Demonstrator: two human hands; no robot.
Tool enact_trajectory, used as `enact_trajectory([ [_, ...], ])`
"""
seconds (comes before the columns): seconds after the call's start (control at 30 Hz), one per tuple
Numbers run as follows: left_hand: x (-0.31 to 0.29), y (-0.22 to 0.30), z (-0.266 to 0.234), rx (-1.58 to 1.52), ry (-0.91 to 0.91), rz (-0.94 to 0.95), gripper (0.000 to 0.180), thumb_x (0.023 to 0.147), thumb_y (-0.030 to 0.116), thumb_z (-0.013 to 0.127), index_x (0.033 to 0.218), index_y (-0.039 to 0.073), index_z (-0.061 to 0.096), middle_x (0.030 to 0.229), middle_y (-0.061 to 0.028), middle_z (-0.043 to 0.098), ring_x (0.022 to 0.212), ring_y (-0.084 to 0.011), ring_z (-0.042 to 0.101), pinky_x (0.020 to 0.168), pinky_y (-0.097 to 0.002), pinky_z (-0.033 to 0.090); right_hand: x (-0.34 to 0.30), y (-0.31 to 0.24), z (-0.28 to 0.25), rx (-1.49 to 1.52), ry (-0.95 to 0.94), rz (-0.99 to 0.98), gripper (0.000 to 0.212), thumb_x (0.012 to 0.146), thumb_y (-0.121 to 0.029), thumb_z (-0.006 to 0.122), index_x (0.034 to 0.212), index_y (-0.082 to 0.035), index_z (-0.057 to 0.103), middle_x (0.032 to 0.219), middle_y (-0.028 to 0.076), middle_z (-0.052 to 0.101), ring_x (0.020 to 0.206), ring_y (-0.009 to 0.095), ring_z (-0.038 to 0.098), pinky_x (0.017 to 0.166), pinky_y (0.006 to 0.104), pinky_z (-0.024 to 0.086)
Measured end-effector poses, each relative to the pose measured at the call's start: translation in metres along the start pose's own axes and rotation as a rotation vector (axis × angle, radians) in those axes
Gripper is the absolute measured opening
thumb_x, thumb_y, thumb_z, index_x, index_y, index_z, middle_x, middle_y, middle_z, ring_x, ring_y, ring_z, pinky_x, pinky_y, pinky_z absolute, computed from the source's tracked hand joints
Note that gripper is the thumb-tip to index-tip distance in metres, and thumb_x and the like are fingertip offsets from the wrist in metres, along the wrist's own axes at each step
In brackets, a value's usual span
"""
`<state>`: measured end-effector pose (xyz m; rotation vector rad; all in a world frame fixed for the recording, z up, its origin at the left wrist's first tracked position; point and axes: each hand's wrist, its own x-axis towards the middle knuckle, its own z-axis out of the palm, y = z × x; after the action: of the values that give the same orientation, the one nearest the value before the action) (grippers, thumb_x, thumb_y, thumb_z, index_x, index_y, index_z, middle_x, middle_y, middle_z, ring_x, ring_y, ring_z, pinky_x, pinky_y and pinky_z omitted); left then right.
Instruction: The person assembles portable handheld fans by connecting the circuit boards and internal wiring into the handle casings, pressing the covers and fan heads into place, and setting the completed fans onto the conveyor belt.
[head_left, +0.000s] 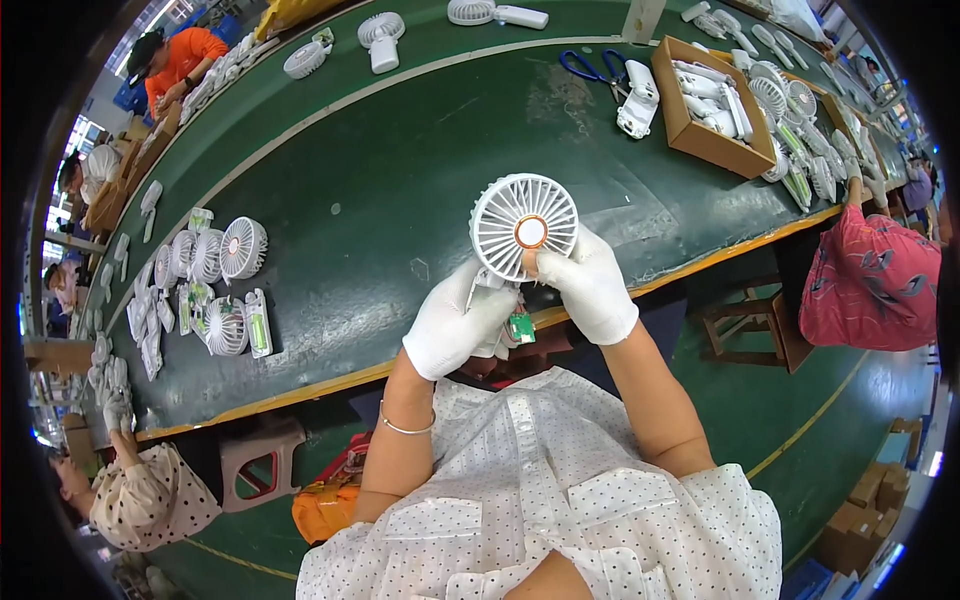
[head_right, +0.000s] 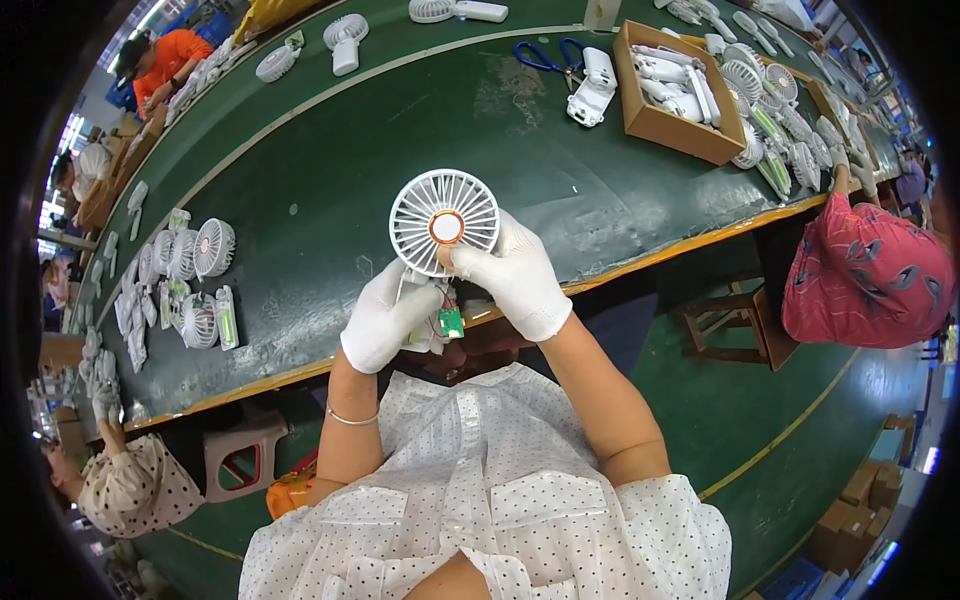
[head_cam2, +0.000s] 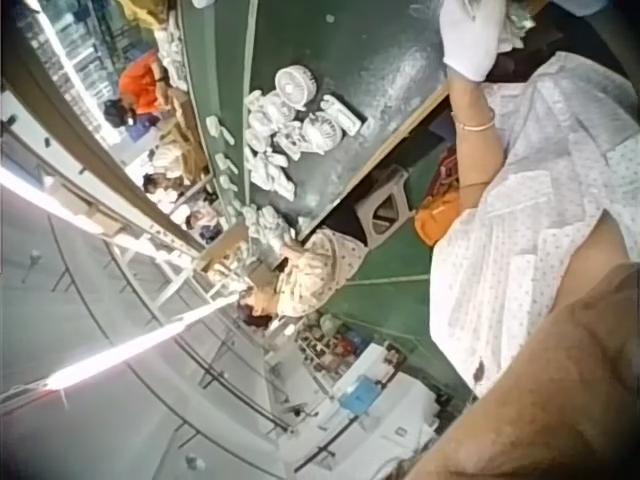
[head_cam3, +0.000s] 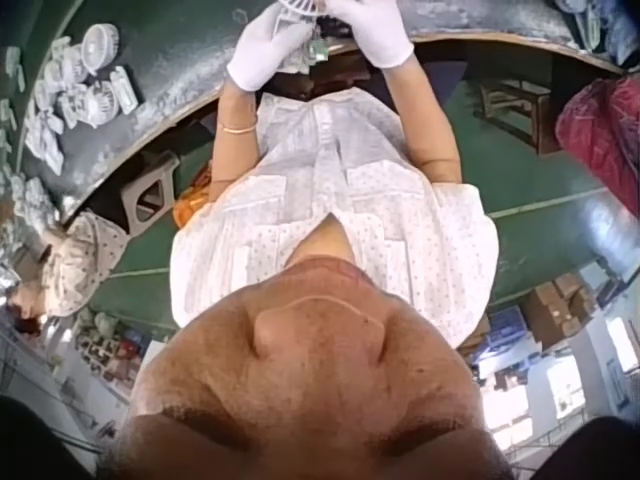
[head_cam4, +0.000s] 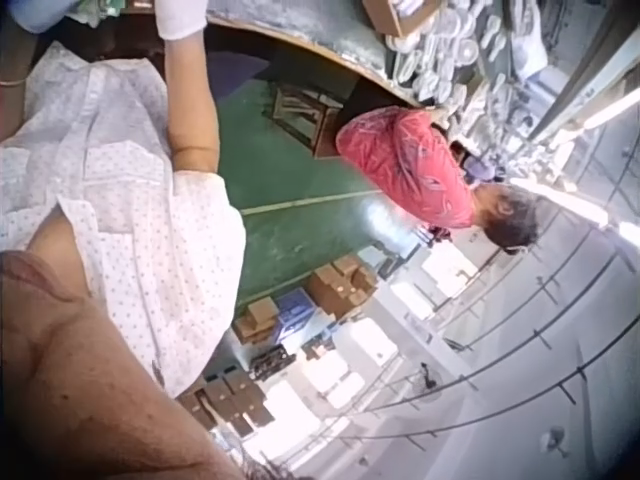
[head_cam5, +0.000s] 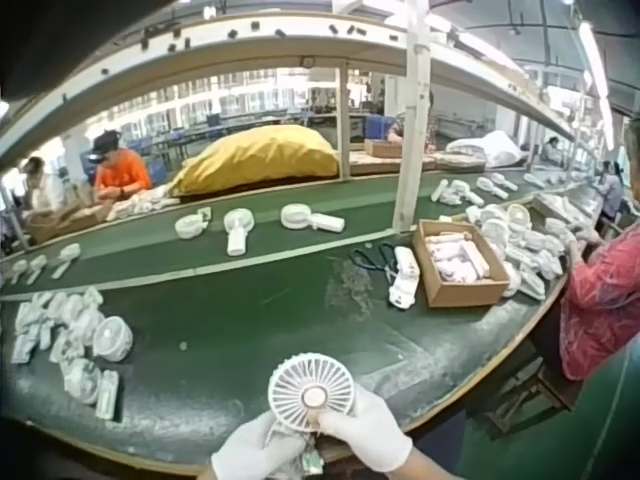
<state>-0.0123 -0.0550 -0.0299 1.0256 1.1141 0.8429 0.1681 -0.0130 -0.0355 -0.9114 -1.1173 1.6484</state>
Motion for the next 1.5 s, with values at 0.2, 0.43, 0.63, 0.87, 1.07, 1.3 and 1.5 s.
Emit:
enact_trajectory([
  [0.2,0.007,-0.013,0.001,0.075,0.089,0.087,0.030,0.098,0.024,0.056,0.110,-0.002,0.062,0.088,-0.0072,0.068,0.070,-0.0110,0.064,0.064,-0.0256,0.051,0.006,-0.008,-0.013,-0.060,-0.062,0.080,0.040,0.086,-0.022,0.069,0.118,0.003,0.062,0.106,0.006,0.067,0.091,0.010,0.061,0.082,0.0262,0.049],
  [0.43,0.005,-0.012,-0.002,0.047,0.177,0.096,0.031,0.098,0.026,0.056,0.109,-0.002,0.063,0.089,-0.0086,0.069,0.075,-0.0123,0.066,0.070,-0.0261,0.052,-0.005,-0.022,-0.003,-0.341,-0.010,0.233,0.034,0.093,-0.015,0.060,0.120,0.005,0.060,0.098,0.012,0.069,0.084,0.013,0.064,0.076,0.0272,0.052],
  [0.63,0.009,-0.011,-0.001,0.156,0.361,0.218,0.036,0.097,0.028,0.055,0.111,-0.003,0.065,0.094,-0.0146,0.071,0.090,-0.0216,0.070,0.078,-0.0330,0.053,-0.033,-0.008,0.003,-0.221,-0.151,0.104,0.038,0.087,0.005,0.060,0.125,0.004,0.060,0.104,0.010,0.065,0.090,0.015,0.065,0.080,0.0268,0.052],
  [0.87,0.018,-0.012,-0.003,0.240,0.285,0.174,0.030,0.099,0.023,0.052,0.113,0.000,0.065,0.097,-0.0123,0.071,0.087,-0.0172,0.069,0.078,-0.0304,0.053,-0.008,-0.006,0.012,-0.297,-0.183,-0.174,0.050,0.079,0.015,0.057,0.127,0.002,0.059,0.118,0.012,0.063,0.097,0.019,0.064,0.087,0.0286,0.052],
  [1.07,0.012,-0.002,-0.001,0.163,0.201,0.085,0.028,0.096,0.018,0.053,0.113,-0.001,0.065,0.099,-0.0112,0.070,0.090,-0.0161,0.068,0.079,-0.0286,0.054,0.004,-0.004,0.010,-0.928,-0.264,-0.723,0.042,0.073,0.006,0.067,0.111,-0.012,0.069,0.099,0.010,0.063,0.092,0.030,0.063,0.078,0.0380,0.052],
  [1.3,0.013,-0.008,0.002,-0.276,0.112,-0.007,0.032,0.101,0.025,0.052,0.111,-0.005,0.059,0.092,-0.0144,0.067,0.072,-0.0210,0.071,0.061,-0.0339,0.062,0.004,-0.005,-0.004,-0.958,-0.134,-0.792,0.039,0.073,0.013,0.067,0.104,-0.009,0.072,0.099,0.009,0.065,0.084,0.022,0.066,0.069,0.0293,0.054],
  [1.5,0.016,-0.004,0.000,-0.223,0.093,-0.010,0.027,0.099,0.020,0.052,0.108,-0.005,0.058,0.092,-0.0146,0.067,0.073,-0.0224,0.071,0.063,-0.0347,0.062,0.002,-0.007,-0.002,-0.790,-0.144,-0.660,0.030,0.081,0.012,0.066,0.109,0.001,0.069,0.102,0.011,0.068,0.086,0.016,0.067,0.070,0.0255,0.054],
])
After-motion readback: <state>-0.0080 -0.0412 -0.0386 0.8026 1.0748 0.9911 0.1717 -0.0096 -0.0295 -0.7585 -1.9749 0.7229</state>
